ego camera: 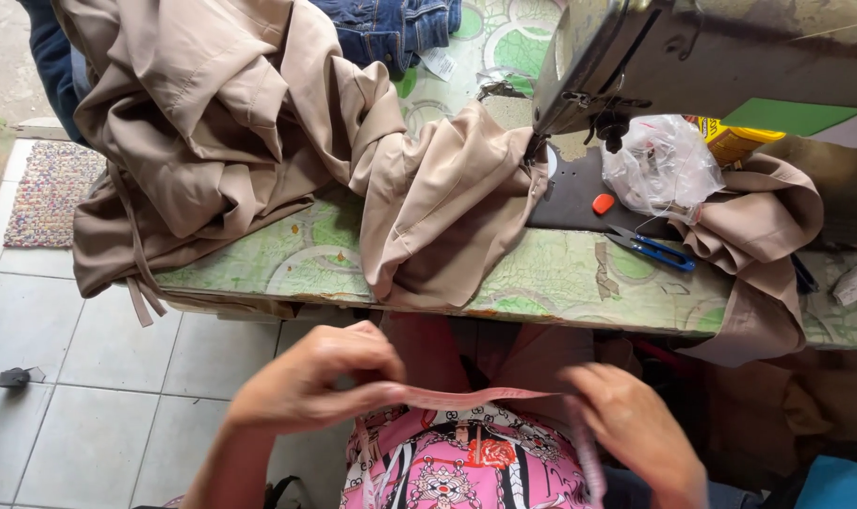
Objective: Measuring, folding, and sewing the edges of a large piece of tan fabric using an industrial sewing machine.
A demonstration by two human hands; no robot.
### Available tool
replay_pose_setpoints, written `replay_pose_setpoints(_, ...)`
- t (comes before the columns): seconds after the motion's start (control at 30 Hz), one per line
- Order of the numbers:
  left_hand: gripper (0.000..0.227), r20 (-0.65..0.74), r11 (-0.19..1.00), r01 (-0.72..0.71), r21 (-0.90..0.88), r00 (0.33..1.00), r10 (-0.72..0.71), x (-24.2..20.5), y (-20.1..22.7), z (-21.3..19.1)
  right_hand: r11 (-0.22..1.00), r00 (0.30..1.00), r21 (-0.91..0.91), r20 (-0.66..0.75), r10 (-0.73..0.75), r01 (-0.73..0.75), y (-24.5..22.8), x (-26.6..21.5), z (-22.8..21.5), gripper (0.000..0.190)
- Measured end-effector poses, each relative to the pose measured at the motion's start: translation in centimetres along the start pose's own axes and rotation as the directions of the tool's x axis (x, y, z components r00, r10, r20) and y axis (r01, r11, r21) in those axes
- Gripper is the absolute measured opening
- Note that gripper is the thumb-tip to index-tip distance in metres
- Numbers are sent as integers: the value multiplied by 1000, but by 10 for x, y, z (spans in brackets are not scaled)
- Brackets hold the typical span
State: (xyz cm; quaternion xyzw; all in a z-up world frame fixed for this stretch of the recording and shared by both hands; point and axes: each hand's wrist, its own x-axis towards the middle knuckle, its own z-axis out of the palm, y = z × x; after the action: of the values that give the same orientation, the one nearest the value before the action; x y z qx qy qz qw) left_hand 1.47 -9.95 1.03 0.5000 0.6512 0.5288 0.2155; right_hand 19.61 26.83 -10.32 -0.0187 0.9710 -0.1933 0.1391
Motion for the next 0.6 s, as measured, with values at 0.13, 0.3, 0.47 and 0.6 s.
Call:
replay_pose_setpoints(0.13,36,-11,967,-115,226,993,121,40,-3,51,853,923,354,-192,-334,382,-90,24,-41,53)
replay_pose_setpoints(0.3,22,3,944,-46,327,999,48,46,-17,55,662,943,672,-244,-226,332,-97,34,-35,32)
replay_pose_setpoints(0.47,16,-240,831,24,555,962,132,47,-24,56,669,989,736,-146,3,106,-64,23,-36,12)
replay_pose_setpoints(0.6,29,-391,763,60,644,883,261,62,-46,81,571,966,821,-135,221,-16,-40,19,-31,17)
